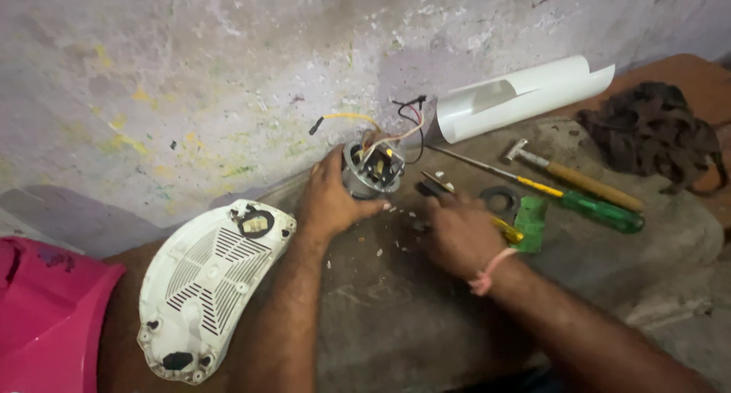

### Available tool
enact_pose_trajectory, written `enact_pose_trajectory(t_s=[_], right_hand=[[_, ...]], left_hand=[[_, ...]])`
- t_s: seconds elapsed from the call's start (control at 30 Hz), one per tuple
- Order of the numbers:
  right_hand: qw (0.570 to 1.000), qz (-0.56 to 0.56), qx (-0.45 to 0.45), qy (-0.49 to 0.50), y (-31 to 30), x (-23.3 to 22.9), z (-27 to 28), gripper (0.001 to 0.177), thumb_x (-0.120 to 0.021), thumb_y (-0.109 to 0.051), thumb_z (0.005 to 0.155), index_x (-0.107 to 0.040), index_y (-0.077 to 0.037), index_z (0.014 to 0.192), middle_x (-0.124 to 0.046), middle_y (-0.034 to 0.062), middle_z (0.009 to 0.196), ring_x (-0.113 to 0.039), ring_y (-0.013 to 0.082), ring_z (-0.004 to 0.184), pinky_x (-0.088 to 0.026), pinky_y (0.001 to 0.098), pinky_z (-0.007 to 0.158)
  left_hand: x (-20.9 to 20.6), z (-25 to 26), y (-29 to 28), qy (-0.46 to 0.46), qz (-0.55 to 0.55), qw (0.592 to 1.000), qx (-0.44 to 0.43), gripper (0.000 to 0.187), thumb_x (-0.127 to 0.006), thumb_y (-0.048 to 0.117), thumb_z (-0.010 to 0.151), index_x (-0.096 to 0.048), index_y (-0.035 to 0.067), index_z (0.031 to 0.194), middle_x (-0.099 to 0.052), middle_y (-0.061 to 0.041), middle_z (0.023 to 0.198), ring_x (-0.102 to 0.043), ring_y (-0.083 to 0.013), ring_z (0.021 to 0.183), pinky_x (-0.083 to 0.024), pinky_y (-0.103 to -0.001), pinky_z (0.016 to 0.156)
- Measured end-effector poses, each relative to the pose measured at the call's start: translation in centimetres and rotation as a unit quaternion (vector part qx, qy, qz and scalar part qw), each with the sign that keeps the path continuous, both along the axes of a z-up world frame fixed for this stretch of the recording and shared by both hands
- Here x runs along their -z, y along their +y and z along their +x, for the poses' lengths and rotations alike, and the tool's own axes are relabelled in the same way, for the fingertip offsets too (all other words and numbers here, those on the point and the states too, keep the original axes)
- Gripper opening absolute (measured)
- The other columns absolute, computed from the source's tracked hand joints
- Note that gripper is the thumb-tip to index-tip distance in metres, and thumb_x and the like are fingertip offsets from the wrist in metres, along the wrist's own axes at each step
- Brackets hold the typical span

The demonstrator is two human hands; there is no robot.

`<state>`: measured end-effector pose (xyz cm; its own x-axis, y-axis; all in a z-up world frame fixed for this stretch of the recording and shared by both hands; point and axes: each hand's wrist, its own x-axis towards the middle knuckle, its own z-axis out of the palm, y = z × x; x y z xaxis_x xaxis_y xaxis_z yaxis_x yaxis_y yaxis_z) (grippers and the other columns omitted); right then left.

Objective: The person repairs a small electrical motor by using a hammer to tap its casing and pliers to adjust internal components. They also use a screwdriver to manipulate parts within the motor assembly while holding it on a workbench.

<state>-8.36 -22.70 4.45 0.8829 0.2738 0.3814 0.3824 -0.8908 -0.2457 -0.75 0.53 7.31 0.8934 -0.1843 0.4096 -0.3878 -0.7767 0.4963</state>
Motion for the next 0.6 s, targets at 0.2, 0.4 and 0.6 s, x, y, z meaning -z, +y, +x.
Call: enact_pose_trajectory(t_s=[0.2, 0.4, 0.6], right_hand=[[0.985, -0.119, 0.024, 0.126, -3.7, -1.5, -1.5, 0.055, -0.078, -0.038, 0.075, -0.063, -0.008, 0.118, -0.069, 0.0168, 0.113, -0.061, 0.0396, 0.105, -0.050, 0.0504, 0.086], [0.978, -0.184, -0.032, 0.090, -3.6, -1.3, -0.9, 0.049, -0.077, -0.038, 0.073, -0.068, -0.006, 0.109, -0.068, 0.0164, 0.104, -0.063, 0.0375, 0.103, -0.047, 0.0467, 0.094], [0.981, -0.164, -0.030, 0.104, -3.0, -1.7, -0.9, 0.041, -0.075, -0.038, 0.070, -0.073, -0.008, 0.097, -0.066, 0.0164, 0.103, -0.062, 0.0363, 0.102, -0.047, 0.0466, 0.090]], left_hand=[[-0.4, -0.3, -0.6, -0.001, -0.013, 1.000, -0.002, 0.118, -0.100, 0.045, 0.050, -0.043, 0.006, 0.145, -0.057, -0.020, 0.142, -0.053, -0.0390, 0.132, -0.046, -0.049, 0.106], [-0.3, -0.3, -0.5, -0.016, -0.013, 1.000, -0.006, 0.122, -0.101, 0.046, 0.049, -0.039, 0.003, 0.145, -0.054, -0.023, 0.142, -0.050, -0.0414, 0.132, -0.044, -0.050, 0.107], [-0.7, -0.5, -0.6, 0.002, 0.003, 1.000, -0.017, 0.122, -0.101, 0.047, 0.050, -0.039, 0.004, 0.146, -0.053, -0.023, 0.142, -0.050, -0.0413, 0.132, -0.044, -0.051, 0.107]])
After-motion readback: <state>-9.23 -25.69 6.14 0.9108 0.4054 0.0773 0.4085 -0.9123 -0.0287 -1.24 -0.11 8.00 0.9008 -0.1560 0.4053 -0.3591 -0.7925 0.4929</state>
